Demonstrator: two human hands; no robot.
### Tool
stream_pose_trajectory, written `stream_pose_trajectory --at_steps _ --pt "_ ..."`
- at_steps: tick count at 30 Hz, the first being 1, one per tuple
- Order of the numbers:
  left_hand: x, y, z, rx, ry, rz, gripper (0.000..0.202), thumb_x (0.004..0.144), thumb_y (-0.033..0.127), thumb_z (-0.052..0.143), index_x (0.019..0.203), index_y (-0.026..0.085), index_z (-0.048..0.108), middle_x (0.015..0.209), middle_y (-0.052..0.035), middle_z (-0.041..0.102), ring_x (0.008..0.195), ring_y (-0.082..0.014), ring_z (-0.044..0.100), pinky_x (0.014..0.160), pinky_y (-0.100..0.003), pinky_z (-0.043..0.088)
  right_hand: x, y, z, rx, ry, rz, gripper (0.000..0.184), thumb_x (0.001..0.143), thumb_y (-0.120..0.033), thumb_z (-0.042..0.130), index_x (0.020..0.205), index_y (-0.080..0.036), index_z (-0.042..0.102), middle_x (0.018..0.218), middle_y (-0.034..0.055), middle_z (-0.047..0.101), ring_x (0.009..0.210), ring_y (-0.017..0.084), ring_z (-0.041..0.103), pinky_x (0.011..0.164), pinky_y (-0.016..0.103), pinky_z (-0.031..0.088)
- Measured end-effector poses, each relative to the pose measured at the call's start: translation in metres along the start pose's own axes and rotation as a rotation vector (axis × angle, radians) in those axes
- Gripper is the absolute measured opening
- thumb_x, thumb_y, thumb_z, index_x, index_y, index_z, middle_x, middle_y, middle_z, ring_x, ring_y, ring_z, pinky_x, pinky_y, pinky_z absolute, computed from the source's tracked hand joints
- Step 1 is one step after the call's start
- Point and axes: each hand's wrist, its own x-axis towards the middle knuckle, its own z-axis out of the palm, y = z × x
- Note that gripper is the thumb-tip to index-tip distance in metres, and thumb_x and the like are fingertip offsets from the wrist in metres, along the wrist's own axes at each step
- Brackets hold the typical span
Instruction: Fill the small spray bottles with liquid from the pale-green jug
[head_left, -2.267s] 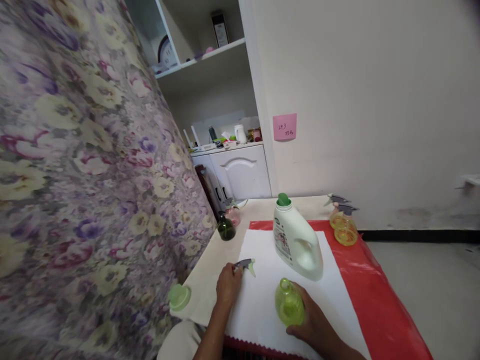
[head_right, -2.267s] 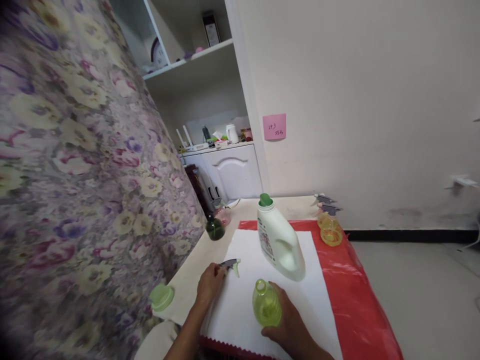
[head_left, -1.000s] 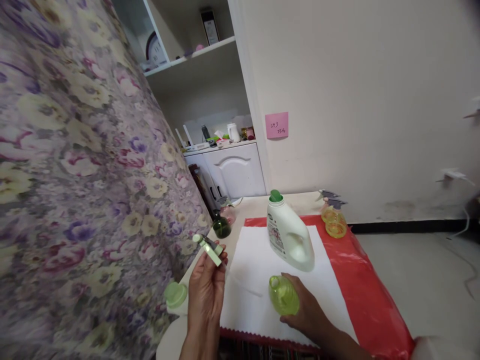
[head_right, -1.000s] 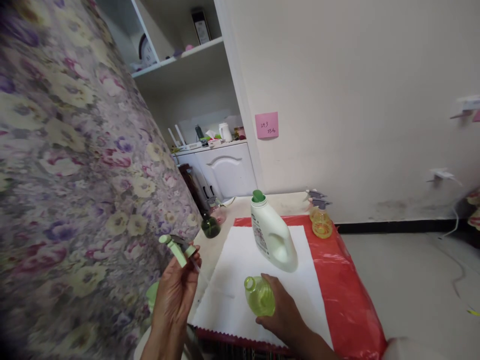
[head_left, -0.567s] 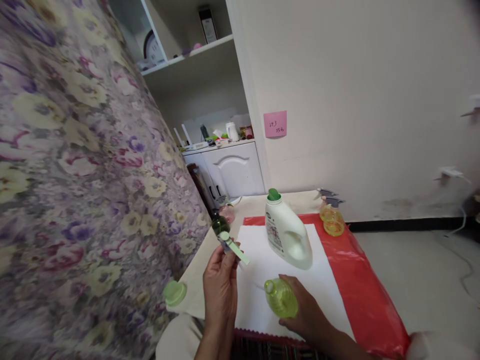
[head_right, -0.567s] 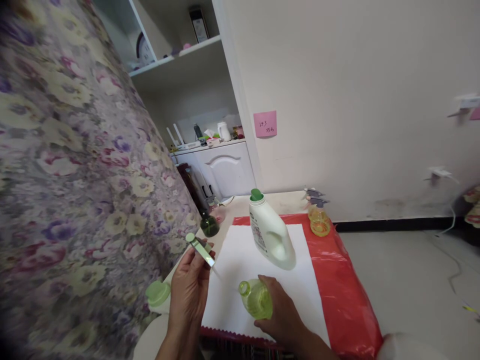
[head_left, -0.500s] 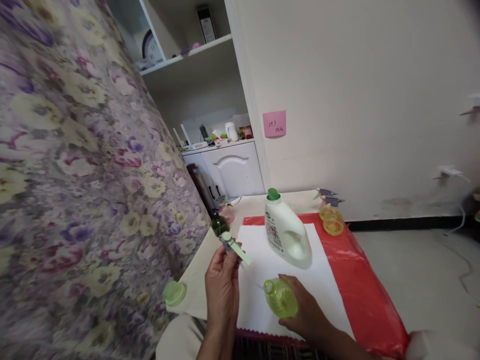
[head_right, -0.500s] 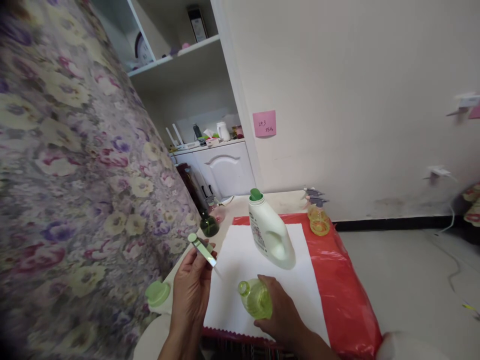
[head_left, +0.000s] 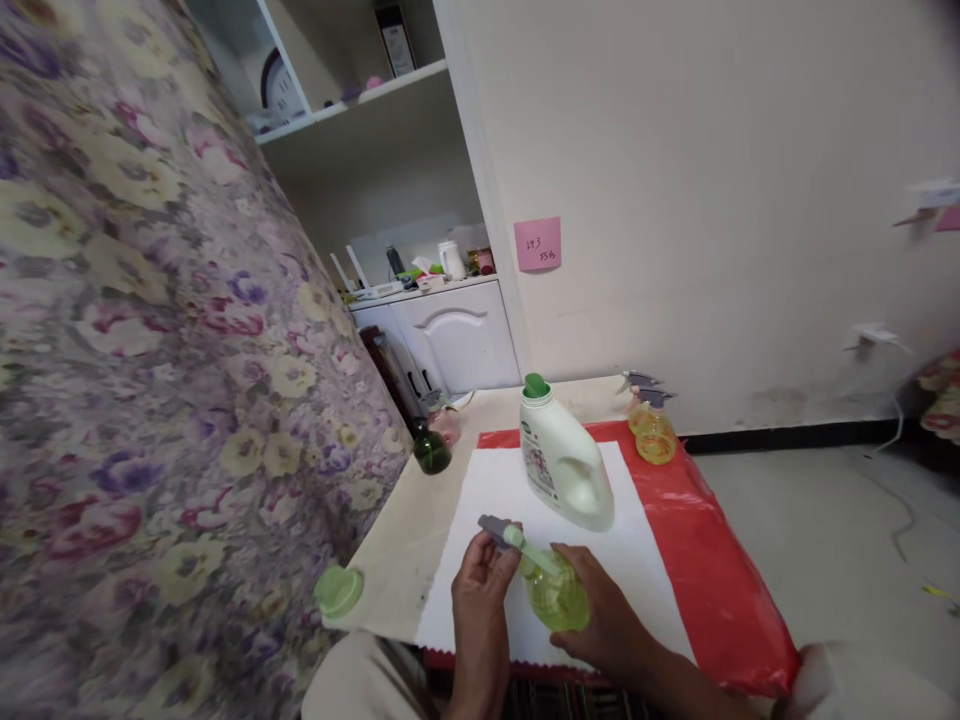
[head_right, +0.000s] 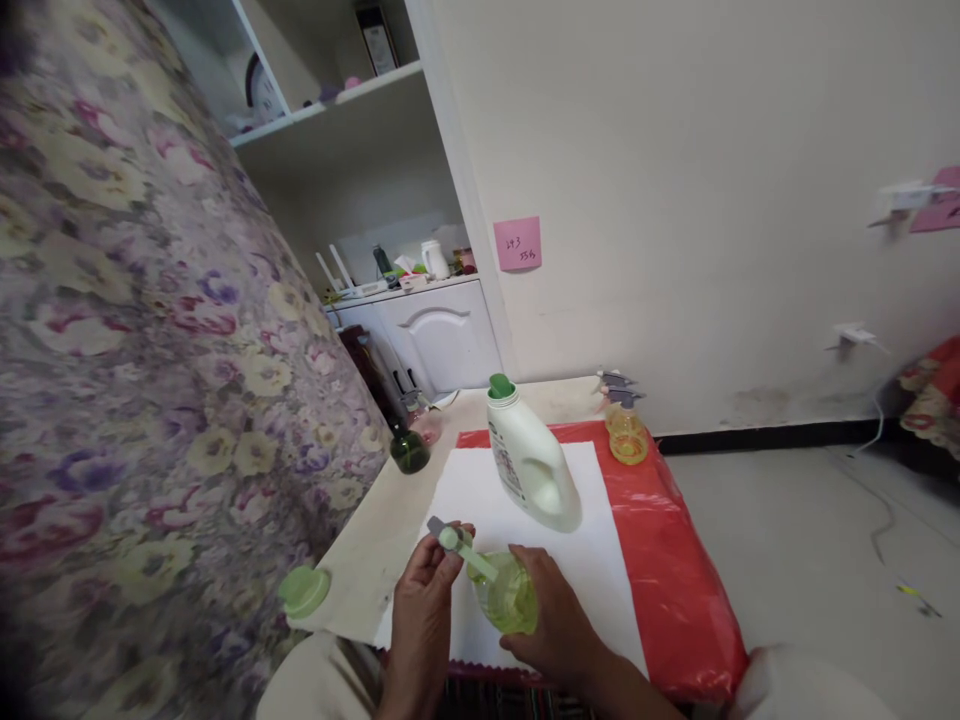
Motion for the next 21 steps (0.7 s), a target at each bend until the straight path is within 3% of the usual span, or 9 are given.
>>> stream_pose_trajectory --at_steps 14,21 --pt "-0.006 -0.008 -0.002 0.024 -0.046 -0.057 0.033 0.064 0.027 0.081 0.094 0.018 0.072 0.102 -0.0089 0.076 0.102 -0.0265 0.067 0.088 -0.032 0.050 0.002 -0.005 -0.006 0.056 -0.006 0.048 0.093 0.052 -0.009 0.075 0.134 -0.021 0.034 0.129 0.0118 0.049 0.122 0.029 0.047 0.106 0.045 0.038" --pt "-0.003 -0.012 -0.006 0.052 -0.043 -0.073 0.042 0.066 0.031 0.080 0.106 0.018 0.072 0.109 -0.0109 0.075 0.108 -0.0294 0.065 0.093 -0.037 0.049 0.000 -0.012 -0.008 0.097 -0.012 0.072 0.085 0.052 -0.011 0.077 0.127 -0.022 0.039 0.123 0.0091 0.052 0.116 0.027 0.051 0.102 0.043 0.041"
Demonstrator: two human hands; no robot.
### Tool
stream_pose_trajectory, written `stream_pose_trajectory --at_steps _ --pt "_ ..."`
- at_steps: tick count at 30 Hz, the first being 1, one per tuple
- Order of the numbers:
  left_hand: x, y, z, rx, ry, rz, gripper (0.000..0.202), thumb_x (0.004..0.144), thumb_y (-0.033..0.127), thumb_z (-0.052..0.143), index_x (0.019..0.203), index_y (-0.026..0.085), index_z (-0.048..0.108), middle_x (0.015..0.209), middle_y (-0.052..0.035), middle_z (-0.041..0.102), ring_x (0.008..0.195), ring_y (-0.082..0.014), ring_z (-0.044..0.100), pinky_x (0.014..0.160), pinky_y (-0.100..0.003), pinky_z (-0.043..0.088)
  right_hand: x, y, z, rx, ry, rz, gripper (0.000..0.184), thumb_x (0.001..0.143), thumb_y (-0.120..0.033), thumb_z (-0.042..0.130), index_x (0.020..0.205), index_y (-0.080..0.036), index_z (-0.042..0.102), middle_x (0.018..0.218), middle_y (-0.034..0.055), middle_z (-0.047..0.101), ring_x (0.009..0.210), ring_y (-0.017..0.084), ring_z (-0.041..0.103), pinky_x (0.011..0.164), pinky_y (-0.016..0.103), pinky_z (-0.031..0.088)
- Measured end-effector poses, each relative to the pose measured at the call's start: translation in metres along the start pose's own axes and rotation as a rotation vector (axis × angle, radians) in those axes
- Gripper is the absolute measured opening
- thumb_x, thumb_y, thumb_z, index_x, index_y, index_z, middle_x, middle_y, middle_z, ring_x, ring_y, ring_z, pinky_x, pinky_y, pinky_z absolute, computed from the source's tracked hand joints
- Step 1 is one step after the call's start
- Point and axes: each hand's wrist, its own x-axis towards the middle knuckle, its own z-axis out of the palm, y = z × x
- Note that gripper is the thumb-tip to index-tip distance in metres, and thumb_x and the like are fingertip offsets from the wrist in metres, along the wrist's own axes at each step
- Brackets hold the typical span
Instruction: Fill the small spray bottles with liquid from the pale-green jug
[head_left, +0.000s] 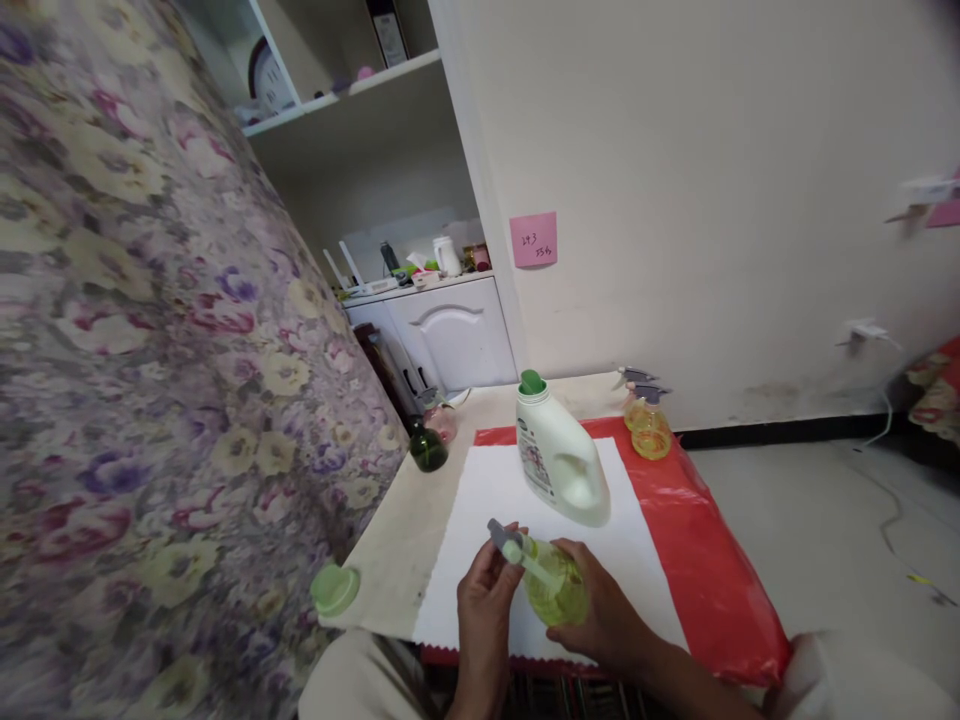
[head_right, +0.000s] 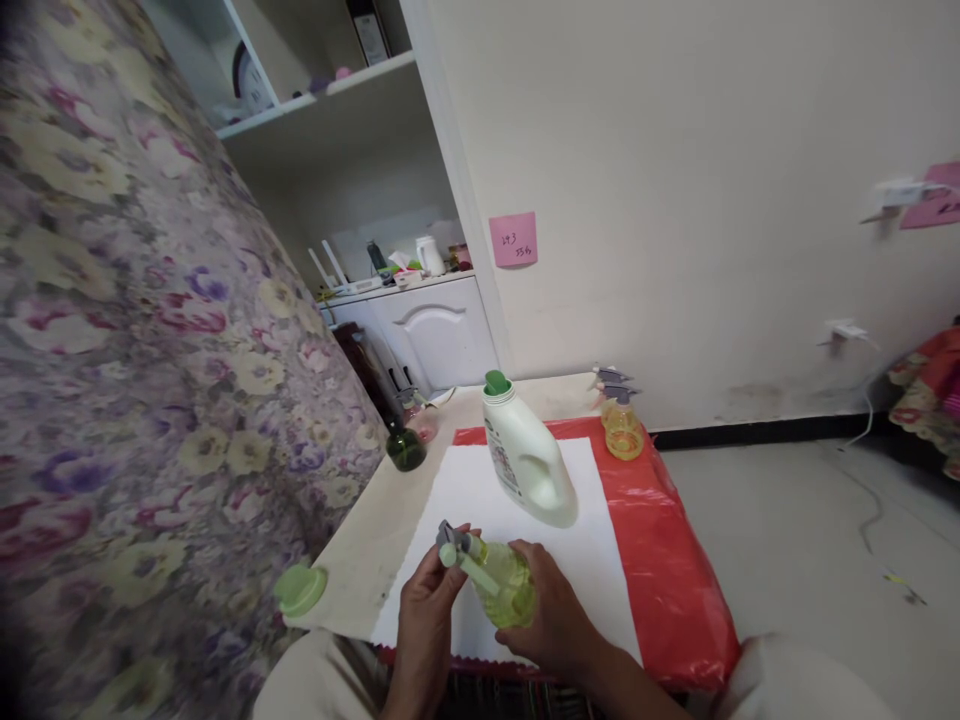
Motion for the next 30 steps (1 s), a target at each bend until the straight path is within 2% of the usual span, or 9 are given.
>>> stream_pose_trajectory --at_steps 8,22,27,30 --pt "0.002 0.005 -0.006 0.096 -0.096 0.015 0.048 0.074 0.037 0.074 0.118 0.020 0.068 0.114 -0.0112 0.073 0.113 -0.0303 0.063 0.098 -0.040 0.046 -0.003 -0.009 -0.002 -0.033 0.002 -0.055 0.090 0.052 -0.013 0.077 0.133 -0.024 0.041 0.121 0.0084 0.054 0.115 0.029 0.051 0.102 0.044 0.042" --pt "0.008 0.005 -0.003 0.077 -0.094 -0.002 0.051 0.070 0.039 0.077 0.114 0.017 0.069 0.108 -0.0126 0.075 0.104 -0.0302 0.067 0.091 -0.040 0.050 -0.007 -0.011 -0.004 0.005 -0.010 -0.024 0.091 0.056 -0.013 0.074 0.138 -0.025 0.037 0.121 0.0081 0.053 0.114 0.028 0.051 0.101 0.045 0.042" --pt "0.008 0.010 -0.001 0.093 -0.094 -0.010 0.045 0.070 0.038 0.076 0.110 0.017 0.071 0.105 -0.0113 0.076 0.103 -0.0301 0.067 0.092 -0.041 0.048 -0.007 -0.019 -0.009 0.103 -0.041 0.020 0.090 0.053 -0.012 0.075 0.134 -0.023 0.037 0.128 0.0112 0.052 0.119 0.031 0.050 0.103 0.046 0.039" --pt "0.010 0.013 -0.002 0.099 -0.129 -0.011 0.044 0.072 0.036 0.075 0.111 0.017 0.070 0.107 -0.0116 0.075 0.104 -0.0298 0.066 0.092 -0.040 0.048 -0.006 -0.018 -0.008 0.266 -0.050 0.053 0.079 0.054 -0.015 0.075 0.124 -0.023 0.040 0.122 0.0101 0.057 0.114 0.030 0.054 0.097 0.044 0.043"
